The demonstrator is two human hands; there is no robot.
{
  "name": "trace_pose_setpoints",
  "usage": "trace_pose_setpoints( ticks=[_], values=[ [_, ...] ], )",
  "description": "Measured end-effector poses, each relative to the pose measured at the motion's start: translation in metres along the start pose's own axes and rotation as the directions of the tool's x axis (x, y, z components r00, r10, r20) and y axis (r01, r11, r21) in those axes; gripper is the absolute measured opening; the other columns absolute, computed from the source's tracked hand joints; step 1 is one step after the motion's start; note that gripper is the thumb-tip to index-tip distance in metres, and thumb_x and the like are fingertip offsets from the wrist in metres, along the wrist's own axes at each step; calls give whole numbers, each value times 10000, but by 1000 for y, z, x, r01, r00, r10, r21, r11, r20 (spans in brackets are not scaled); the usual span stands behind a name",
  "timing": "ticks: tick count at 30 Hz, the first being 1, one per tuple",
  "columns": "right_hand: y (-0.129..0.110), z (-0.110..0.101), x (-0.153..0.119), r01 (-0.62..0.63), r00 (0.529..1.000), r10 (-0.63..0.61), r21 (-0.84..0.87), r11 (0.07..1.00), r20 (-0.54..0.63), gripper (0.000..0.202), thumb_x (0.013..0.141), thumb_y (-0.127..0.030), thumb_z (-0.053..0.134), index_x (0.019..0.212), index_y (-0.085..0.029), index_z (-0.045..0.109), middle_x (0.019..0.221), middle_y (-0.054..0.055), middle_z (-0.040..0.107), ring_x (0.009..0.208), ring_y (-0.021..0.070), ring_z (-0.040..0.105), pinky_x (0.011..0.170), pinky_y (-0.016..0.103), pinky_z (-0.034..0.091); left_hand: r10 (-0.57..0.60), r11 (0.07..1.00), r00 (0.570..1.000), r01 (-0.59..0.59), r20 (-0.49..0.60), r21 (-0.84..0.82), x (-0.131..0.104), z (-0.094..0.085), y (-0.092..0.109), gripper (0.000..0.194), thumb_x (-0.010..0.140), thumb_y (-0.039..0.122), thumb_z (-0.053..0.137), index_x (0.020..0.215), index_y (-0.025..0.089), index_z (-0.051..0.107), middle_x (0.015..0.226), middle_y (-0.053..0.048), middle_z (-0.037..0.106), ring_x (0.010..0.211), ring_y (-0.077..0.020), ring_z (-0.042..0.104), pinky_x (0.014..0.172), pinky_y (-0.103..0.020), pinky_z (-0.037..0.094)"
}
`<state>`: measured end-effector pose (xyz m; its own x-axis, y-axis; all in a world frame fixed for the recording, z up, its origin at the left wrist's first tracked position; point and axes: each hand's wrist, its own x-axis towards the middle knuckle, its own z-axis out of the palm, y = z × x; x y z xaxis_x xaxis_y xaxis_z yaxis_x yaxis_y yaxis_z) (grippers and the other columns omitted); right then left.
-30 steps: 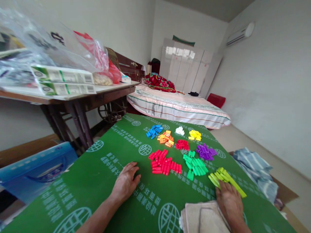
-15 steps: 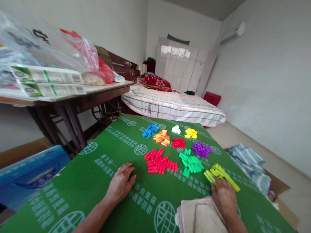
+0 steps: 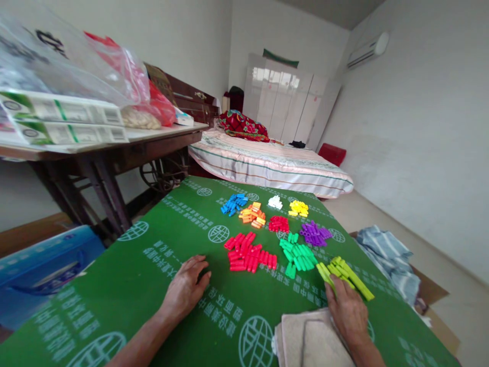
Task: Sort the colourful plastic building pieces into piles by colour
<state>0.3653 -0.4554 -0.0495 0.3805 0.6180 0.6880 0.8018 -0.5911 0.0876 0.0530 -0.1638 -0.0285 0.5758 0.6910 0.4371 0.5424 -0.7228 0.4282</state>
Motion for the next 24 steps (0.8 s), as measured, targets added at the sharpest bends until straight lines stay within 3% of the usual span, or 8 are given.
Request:
trace_pose_setpoints(
  ticks=[3, 5, 7, 9, 11, 13, 17, 24],
  values=[
    [-28, -14, 12, 59, 995, -44, 164, 985, -90, 257, 943, -308, 390, 1023, -147, 575, 862, 105, 667, 725, 187, 624, 678, 302, 488, -93, 977, 993, 105, 74, -186, 2, -10, 27, 355, 756, 469, 515, 932, 204, 671, 1060, -84, 692, 1003, -252, 626, 909, -388, 495],
    [-58, -26, 22, 151, 984, -113, 307, 940, -140, 217, 933, -266, 423, 1072, -158, 550, 895, 98, 663, 800, 185, 625, 728, 301, 502, -161, 891, 959, 242, 231, -384, 3, -15, 53, 384, 745, 517, 535, 958, 224, 662, 1030, -63, 702, 939, -239, 648, 842, -364, 523],
    [-94, -38, 31, 233, 969, -174, 410, 882, -175, 229, 922, -227, 444, 1125, -158, 523, 936, 102, 659, 871, 194, 616, 766, 320, 510, -193, 702, 890, 420, 413, -575, 2, -17, 81, 437, 720, 549, 568, 1002, 223, 644, 1048, -72, 694, 975, -245, 637, 792, -347, 536],
    [-129, -48, 39, 293, 956, -232, 499, 816, -181, 262, 914, -191, 441, 1167, -154, 500, 959, 103, 655, 893, 196, 608, 782, 333, 515, -225, 419, 799, 596, 558, -685, 1, -14, 103, 531, 707, 551, 598, 1123, 223, 580, 1066, -84, 683, 978, -249, 637, 749, -361, 544],
    [-159, -54, 43, 329, 944, -285, 561, 760, -168, 288, 908, -173, 429, 1189, -145, 491, 972, 108, 650, 914, 204, 603, 796, 345, 518, -243, 165, 748, 660, 618, -733, 0, -8, 116, 522, 699, 521, 633, 1108, 202, 573, 973, -82, 695, 888, -230, 656, 722, -357, 542],
    [-180, -54, 46, 326, 941, -311, 592, 737, -132, 319, 900, -159, 416, 1211, -144, 486, 995, 112, 643, 929, 211, 599, 805, 357, 521, -301, 20, 740, 636, 602, -772, 0, 0, 119, 413, 675, 474, 675, 957, 180, 607, 801, -44, 684, 733, -184, 649, 659, -309, 527],
    [-200, -42, 46, 212, 961, -275, 607, 766, 12, 440, 850, -206, 504, 1282, -161, 436, 1027, 107, 628, 909, 228, 599, 775, 377, 533, -435, 1, 729, 586, 528, -810, 2, 8, 111, 338, 618, 429, 717, 819, 180, 608, 661, 22, 626, 594, -125, 576, 553, -232, 470],
    [-208, -26, 40, 176, 945, -293, 528, 831, 145, 546, 763, -264, 666, 1246, -166, 429, 923, 64, 631, 784, 220, 633, 673, 346, 546, -591, 34, 639, 629, 491, -777, 1, 2, 111, 279, 581, 360, 680, 776, 169, 627, 641, 28, 610, 604, -133, 555, 493, -206, 433]
  ],
)
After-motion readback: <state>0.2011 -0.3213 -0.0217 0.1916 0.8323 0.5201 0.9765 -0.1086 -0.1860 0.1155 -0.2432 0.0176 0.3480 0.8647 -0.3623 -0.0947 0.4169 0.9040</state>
